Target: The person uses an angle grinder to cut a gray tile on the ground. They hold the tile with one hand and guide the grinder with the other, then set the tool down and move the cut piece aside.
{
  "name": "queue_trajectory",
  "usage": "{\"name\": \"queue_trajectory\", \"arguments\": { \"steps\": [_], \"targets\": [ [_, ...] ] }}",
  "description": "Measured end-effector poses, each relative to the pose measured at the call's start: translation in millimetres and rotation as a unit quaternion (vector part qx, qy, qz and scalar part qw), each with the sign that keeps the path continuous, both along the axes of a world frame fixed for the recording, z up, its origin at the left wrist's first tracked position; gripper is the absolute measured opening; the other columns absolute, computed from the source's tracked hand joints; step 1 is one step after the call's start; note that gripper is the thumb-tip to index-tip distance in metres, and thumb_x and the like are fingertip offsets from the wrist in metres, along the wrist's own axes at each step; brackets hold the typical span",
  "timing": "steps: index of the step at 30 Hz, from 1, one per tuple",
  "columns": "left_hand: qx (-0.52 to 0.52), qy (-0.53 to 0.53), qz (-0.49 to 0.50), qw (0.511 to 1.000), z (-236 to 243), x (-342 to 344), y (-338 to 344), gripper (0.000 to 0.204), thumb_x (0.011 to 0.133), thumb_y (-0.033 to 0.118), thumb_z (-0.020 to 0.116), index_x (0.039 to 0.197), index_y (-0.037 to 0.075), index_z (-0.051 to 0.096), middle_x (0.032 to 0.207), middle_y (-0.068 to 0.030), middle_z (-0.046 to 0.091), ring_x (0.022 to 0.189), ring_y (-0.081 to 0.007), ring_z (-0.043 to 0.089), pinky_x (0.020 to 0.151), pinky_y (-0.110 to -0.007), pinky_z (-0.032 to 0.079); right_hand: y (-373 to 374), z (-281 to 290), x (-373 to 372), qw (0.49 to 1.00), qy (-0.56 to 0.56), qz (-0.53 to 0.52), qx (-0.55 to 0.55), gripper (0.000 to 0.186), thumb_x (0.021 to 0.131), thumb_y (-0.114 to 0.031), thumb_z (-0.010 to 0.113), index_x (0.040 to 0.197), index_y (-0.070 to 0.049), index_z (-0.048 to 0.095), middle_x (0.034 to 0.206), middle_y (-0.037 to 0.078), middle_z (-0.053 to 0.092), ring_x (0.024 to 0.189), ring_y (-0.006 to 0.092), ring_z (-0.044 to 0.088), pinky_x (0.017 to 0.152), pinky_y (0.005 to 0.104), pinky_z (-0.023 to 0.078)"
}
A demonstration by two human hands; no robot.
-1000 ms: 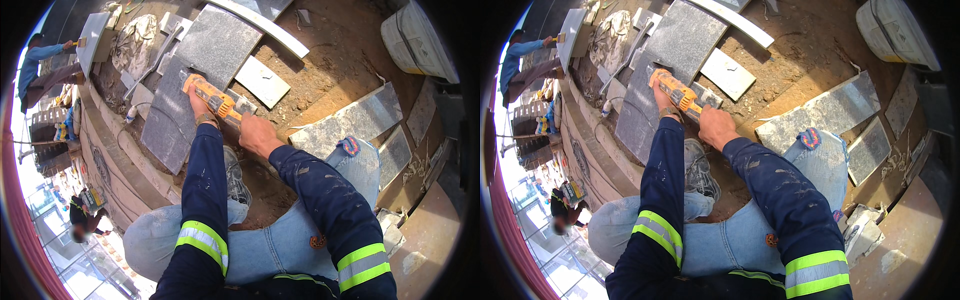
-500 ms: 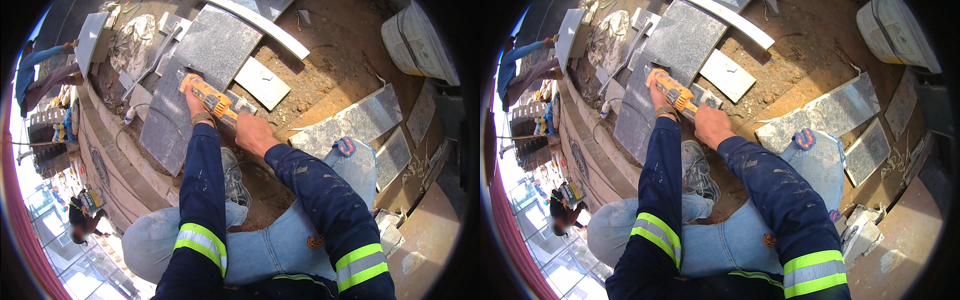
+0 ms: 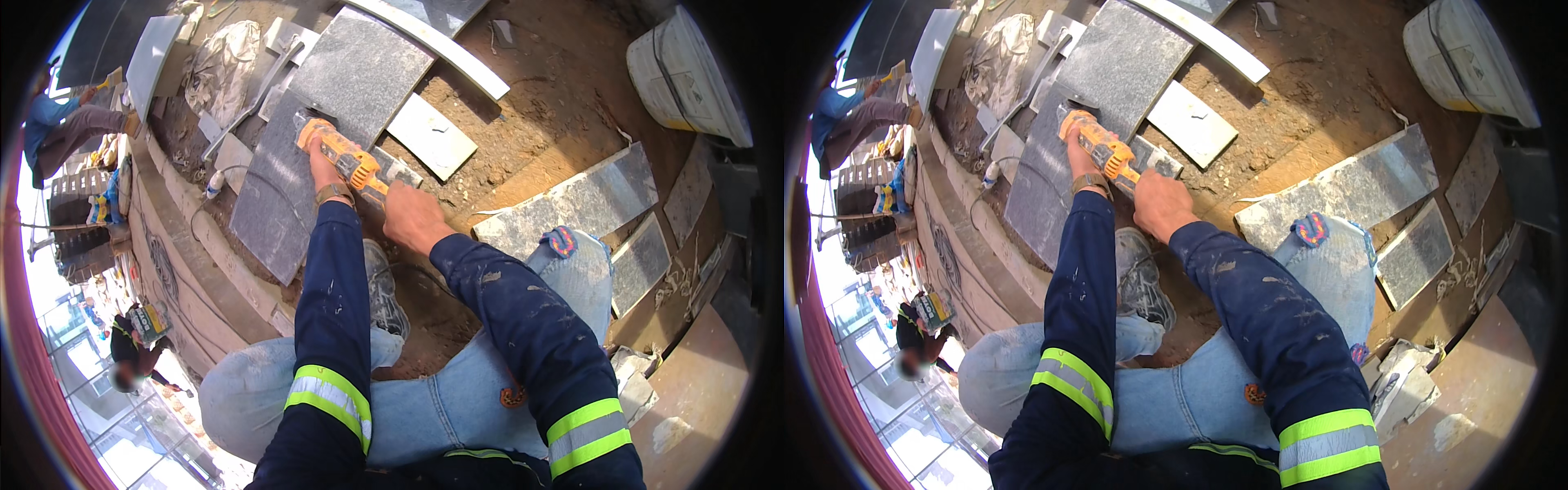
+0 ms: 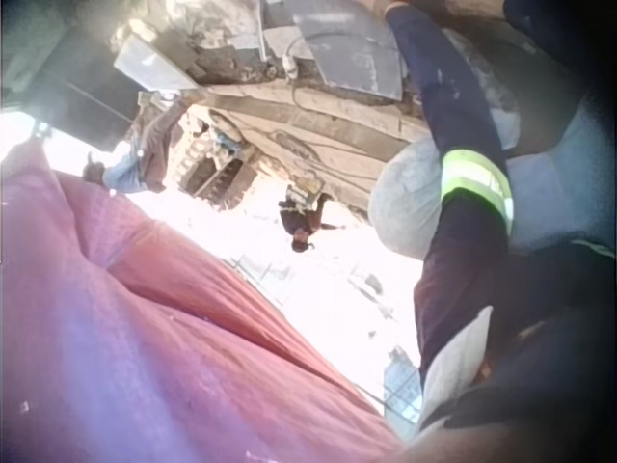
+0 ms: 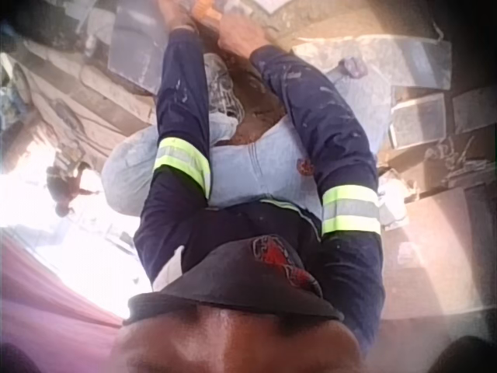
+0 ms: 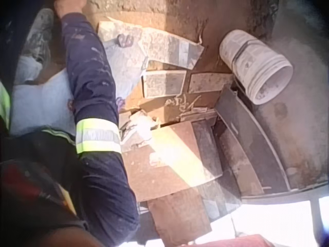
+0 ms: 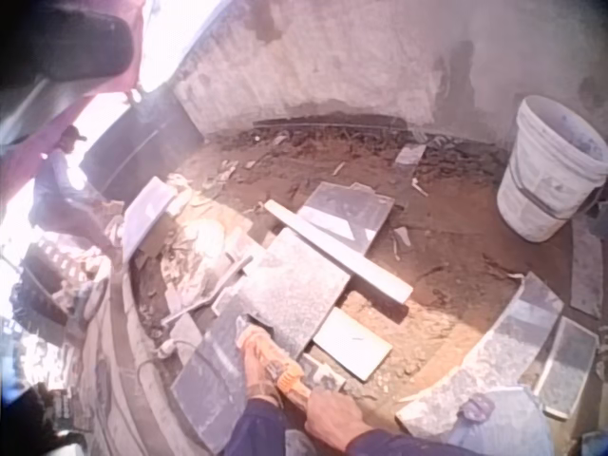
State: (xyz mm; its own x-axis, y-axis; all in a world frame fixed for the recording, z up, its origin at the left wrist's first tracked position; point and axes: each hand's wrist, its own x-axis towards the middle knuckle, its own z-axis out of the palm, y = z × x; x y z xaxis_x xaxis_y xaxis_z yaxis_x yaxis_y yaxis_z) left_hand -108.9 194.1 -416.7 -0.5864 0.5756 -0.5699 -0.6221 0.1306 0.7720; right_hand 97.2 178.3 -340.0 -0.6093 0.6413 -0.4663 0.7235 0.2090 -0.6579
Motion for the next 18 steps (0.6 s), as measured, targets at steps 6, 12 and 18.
{"name": "queue_trajectory", "arguments": {
  "steps": [6,12,18],
  "targets": [
    [-0.011,0.013,0.000,1.000,-0.2,1.0,3.0,0.068,0.088,0.055,0.053,0.124,-0.002,0.046,0.095,-0.0252,0.060,0.083,-0.0403,0.065,0.072,-0.052,0.056,0.0,-0.2,2.0,1.000,0.013,-0.012,-0.021,0.030,0.076,-0.008,0.063,0.101,0.007,0.057,0.095,0.027,0.068,0.090,0.0394,0.068,0.076,0.0445,0.055],
    [-0.001,0.015,-0.004,1.000,-7.3,-9.0,3.8,0.070,0.088,0.058,0.052,0.125,-0.001,0.045,0.093,-0.0249,0.060,0.081,-0.0402,0.065,0.071,-0.051,0.056,-0.5,1.3,-1.4,1.000,0.019,-0.007,-0.003,0.029,0.076,-0.009,0.063,0.100,0.007,0.058,0.093,0.027,0.068,0.089,0.0391,0.069,0.074,0.0437,0.056],
    [-0.002,0.018,-0.005,1.000,-13.9,-12.0,3.0,0.070,0.089,0.061,0.050,0.125,0.001,0.046,0.091,-0.0240,0.060,0.079,-0.0399,0.065,0.070,-0.051,0.056,-0.3,-1.3,-4.1,1.000,0.015,-0.005,0.008,0.029,0.075,-0.009,0.063,0.098,0.007,0.058,0.091,0.027,0.068,0.087,0.0393,0.069,0.074,0.0438,0.056]
  ]
}}
